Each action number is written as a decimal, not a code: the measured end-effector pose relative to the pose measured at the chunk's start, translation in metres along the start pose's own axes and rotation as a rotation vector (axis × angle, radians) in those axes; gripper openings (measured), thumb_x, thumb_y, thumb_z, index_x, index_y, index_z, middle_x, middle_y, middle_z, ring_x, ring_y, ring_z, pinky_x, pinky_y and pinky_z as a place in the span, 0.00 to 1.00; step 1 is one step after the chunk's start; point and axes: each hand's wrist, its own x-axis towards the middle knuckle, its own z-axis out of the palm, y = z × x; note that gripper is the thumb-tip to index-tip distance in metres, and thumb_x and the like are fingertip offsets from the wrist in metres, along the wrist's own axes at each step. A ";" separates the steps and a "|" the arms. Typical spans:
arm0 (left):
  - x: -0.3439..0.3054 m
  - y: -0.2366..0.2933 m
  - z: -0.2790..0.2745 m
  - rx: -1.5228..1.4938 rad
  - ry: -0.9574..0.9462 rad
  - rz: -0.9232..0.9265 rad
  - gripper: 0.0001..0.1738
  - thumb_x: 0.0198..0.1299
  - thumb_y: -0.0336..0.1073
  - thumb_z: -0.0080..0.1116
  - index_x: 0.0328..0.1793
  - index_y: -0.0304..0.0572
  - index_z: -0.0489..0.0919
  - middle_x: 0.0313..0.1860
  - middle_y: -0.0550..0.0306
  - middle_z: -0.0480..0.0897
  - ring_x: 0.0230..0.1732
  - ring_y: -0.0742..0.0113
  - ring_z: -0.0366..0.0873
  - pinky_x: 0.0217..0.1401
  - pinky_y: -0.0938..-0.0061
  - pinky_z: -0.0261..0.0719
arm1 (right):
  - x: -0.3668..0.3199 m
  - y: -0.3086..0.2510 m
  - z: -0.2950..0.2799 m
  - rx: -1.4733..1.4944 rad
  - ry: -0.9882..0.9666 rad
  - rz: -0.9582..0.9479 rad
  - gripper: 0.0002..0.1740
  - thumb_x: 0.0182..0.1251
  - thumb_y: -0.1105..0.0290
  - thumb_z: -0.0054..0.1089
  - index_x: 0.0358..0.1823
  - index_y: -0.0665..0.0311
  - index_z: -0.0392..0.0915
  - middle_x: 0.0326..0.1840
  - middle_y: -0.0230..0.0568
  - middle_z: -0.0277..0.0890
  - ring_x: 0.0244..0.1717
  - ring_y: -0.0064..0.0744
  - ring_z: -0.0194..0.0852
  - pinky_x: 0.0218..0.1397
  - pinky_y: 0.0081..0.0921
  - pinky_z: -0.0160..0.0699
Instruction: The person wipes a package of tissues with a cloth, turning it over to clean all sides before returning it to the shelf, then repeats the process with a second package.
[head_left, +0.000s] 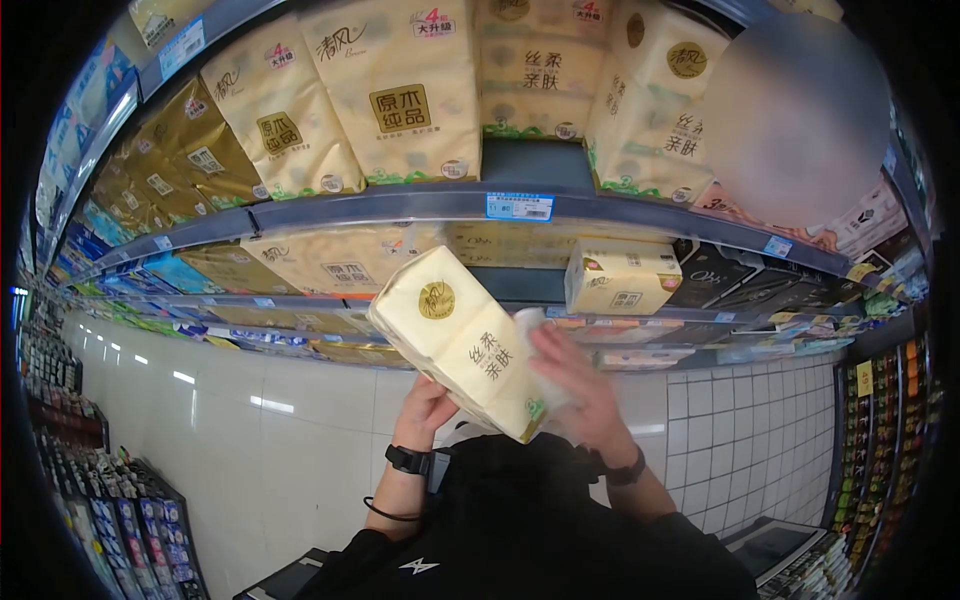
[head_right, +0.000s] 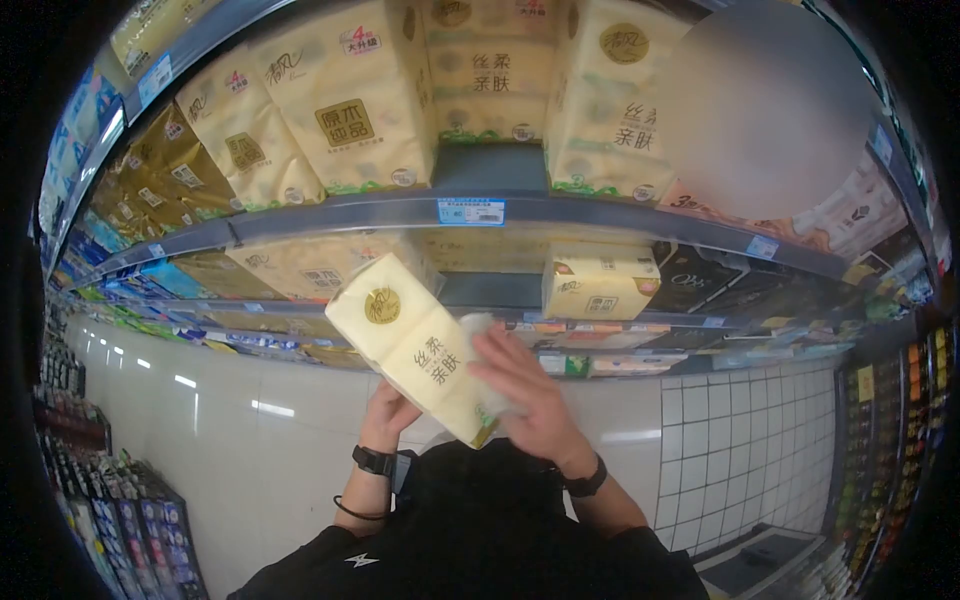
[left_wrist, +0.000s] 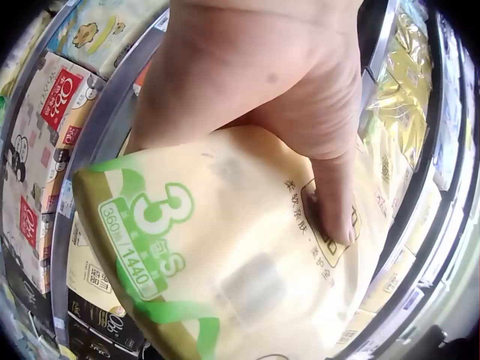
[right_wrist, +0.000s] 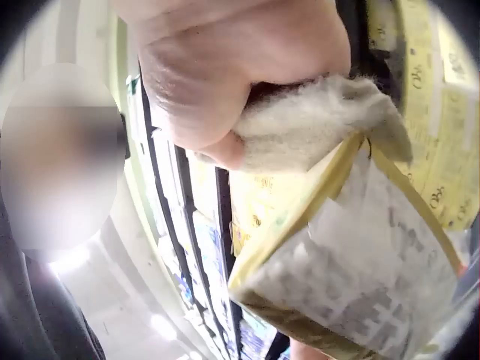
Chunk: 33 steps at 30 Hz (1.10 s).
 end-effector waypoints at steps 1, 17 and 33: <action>0.000 0.001 0.006 -0.013 0.014 0.010 0.47 0.53 0.32 0.76 0.79 0.40 0.64 0.75 0.49 0.73 0.74 0.47 0.71 0.78 0.48 0.68 | 0.000 -0.008 0.009 -0.234 -0.112 -0.042 0.33 0.54 0.82 0.58 0.66 0.62 0.79 0.78 0.47 0.67 0.82 0.48 0.58 0.84 0.46 0.50; -0.008 -0.003 -0.018 -0.144 0.043 0.042 0.42 0.58 0.35 0.72 0.78 0.37 0.66 0.73 0.46 0.75 0.71 0.46 0.74 0.76 0.45 0.71 | 0.005 -0.020 0.029 -0.469 -0.175 -0.105 0.36 0.51 0.80 0.57 0.66 0.51 0.80 0.78 0.41 0.69 0.81 0.49 0.58 0.84 0.54 0.49; -0.004 0.006 0.025 0.151 0.057 0.057 0.49 0.49 0.27 0.78 0.78 0.34 0.64 0.72 0.48 0.75 0.70 0.51 0.76 0.72 0.57 0.77 | 0.005 -0.006 0.033 -0.285 -0.142 0.001 0.39 0.50 0.85 0.51 0.69 0.55 0.78 0.84 0.47 0.58 0.87 0.53 0.42 0.86 0.56 0.33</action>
